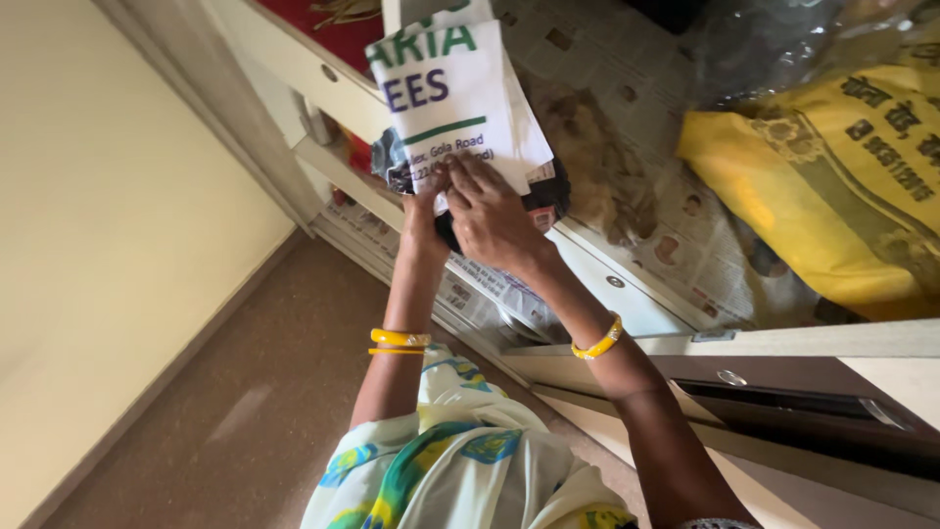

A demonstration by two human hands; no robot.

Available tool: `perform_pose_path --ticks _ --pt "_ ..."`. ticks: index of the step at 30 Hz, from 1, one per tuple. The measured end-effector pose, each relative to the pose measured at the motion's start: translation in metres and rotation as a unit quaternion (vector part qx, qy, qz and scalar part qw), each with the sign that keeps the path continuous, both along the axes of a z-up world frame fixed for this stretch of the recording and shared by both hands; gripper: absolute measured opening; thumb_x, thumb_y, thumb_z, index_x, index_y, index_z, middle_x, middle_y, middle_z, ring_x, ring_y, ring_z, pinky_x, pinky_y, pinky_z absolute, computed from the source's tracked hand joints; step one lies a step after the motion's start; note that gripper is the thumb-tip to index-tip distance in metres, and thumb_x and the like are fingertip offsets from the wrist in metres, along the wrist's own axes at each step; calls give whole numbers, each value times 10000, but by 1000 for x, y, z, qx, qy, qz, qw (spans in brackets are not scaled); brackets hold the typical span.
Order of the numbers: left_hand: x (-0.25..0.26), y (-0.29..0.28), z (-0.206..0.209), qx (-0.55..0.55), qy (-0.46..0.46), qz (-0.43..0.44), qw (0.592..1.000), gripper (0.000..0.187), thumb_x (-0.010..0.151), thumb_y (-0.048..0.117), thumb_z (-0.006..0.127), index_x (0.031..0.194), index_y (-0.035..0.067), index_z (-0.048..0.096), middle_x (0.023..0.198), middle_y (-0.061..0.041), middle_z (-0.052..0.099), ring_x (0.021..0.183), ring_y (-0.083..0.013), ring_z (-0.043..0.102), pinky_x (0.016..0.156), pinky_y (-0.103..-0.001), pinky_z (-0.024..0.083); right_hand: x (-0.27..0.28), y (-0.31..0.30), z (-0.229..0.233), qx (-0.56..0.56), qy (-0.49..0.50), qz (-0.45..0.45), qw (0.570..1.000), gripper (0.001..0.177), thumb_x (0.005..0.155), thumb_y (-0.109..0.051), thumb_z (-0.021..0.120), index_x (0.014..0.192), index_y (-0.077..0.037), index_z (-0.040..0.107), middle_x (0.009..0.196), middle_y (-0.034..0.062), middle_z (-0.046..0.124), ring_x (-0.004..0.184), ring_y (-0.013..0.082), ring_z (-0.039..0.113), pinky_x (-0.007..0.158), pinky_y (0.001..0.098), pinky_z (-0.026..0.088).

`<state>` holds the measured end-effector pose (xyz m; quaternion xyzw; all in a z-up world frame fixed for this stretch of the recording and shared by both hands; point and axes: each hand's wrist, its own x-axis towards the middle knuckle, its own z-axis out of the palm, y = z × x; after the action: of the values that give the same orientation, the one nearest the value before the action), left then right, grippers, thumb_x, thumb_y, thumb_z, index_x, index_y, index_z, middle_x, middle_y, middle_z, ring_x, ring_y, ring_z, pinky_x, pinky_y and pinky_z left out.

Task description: The person opens a wardrobe and removes several items including a plastic container, folded towels, shirts, pants, and a yellow shopping bag. The items are placed on a nearby bed. The person continues to remove more clothes and bags from the wardrobe and places them on the bed.

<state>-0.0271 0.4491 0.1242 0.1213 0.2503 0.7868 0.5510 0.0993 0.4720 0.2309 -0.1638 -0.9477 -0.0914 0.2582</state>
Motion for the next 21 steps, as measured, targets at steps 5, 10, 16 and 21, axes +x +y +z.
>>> perform_pose_path --ticks 5,10,16,21 --pt "3 33 -15 -83 -19 -3 996 562 794 29 737 1324 62 553 1159 -102 678 1046 -278 664 894 -401 570 22 16 12 -218 40 25 975 290 922 -101 664 1171 44 694 1251 216 691 1192 355 670 1075 424 515" --pt "20 19 -1 -73 -9 -2 997 519 868 16 750 1358 13 579 1192 -82 686 1074 -239 660 922 -372 573 84 151 24 -302 263 -67 914 152 1017 -142 622 1051 -27 716 1028 131 745 956 235 732 866 362 582" --pt "31 14 19 -93 16 24 995 557 803 3 726 1317 124 548 1190 -50 672 1103 -210 638 952 -377 538 220 378 8 -52 138 -504 851 338 914 -296 736 1121 -31 707 1069 234 708 1026 444 663 908 550 506" --pt "34 22 15 -100 118 61 986 515 831 -9 722 1323 55 586 1200 -59 656 1089 -205 613 953 -356 518 334 427 -42 -38 67 -591 803 553 794 -369 760 1243 -60 671 1227 246 648 1192 469 581 999 619 417"
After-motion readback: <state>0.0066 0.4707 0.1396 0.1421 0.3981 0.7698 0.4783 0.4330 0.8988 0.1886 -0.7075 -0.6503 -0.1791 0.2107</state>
